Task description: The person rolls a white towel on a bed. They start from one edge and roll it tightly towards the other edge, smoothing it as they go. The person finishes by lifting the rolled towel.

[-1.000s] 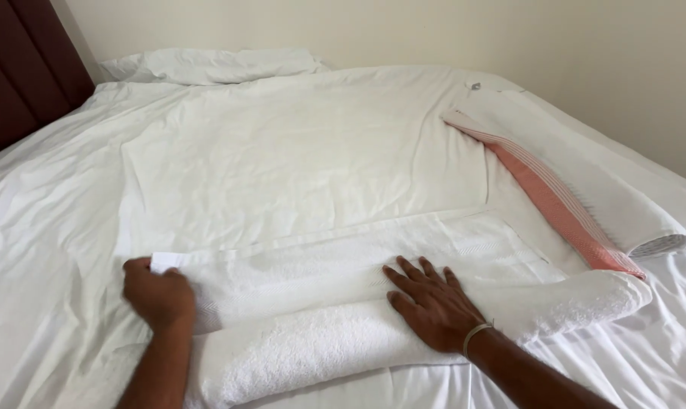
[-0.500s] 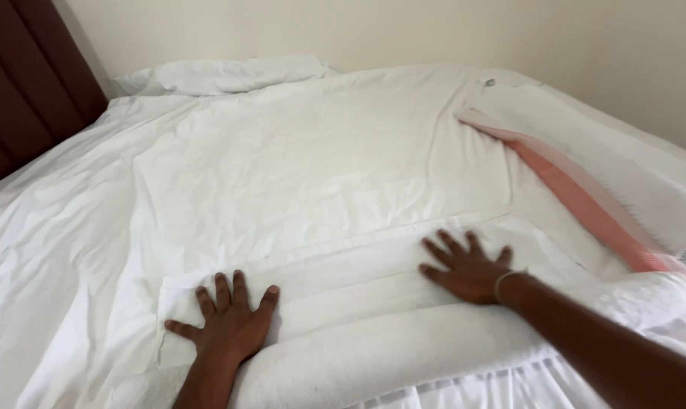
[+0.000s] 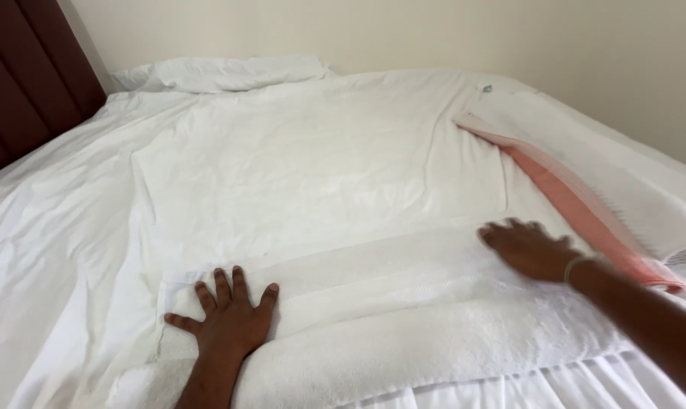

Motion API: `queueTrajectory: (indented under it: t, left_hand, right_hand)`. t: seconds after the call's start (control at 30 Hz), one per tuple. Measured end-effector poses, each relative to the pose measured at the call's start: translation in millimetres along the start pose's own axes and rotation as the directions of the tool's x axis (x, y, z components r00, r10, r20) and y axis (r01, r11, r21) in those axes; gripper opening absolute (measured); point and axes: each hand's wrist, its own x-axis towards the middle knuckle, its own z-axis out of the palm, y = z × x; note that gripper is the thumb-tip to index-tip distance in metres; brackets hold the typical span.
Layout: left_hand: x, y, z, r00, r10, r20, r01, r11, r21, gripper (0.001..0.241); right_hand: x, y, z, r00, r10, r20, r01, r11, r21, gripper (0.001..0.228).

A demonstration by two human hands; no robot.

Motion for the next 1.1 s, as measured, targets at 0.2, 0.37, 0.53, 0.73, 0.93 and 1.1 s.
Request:
queueTrajectory:
  t: [0.2,0.37,0.53,0.73,0.93,1.1]
  left_hand:
    - [-2.4,-6.2,2.8,0.999,0.037,-0.03,-0.038,0.998,-0.047,0.092]
    - [-0.3,-8.0,4.1,0.997,0.044,-0.063,-0.048,0.997,-0.067,0.091]
    - [4.4,-8.0,9.7,0.997,0.051,-0.058,-0.055,0.995,-0.079,0.091]
    - [4.0,-3.2,3.2,0.993,0.064,-0.099,-0.07,0.996,-0.054,0.09]
    - [-17.8,50.4,-12.8,0.857,0.468,-0.215,-0.509,0.836,-0.208,0.085]
    - [-78.7,104.7,-22.3,0.828,0.496,0.261,-0.519,0.854,0.026,0.084]
  right_hand:
    - [-98.7,-53.9,39.0,0.973,-0.23,-0.016,0.225,0.962,-0.153,0.065]
    - [-107.5,-66.0,40.8,0.991,-0.087,-0.099,0.1,0.986,0.132,0.065]
    - [-109.5,-64.9,39.9,0.991,-0.098,-0.087,0.111,0.982,0.155,0.064]
    - [-108.9,-66.4,41.3,0.988,-0.087,-0.127,0.104,0.985,0.135,0.063]
    - [-112.1,-71.3,38.8,0.994,-0.079,-0.071,0.087,0.99,0.112,0.063]
    - [-99.8,-61.1,54.9,0.975,-0.147,-0.166,0.157,0.986,0.049,0.061]
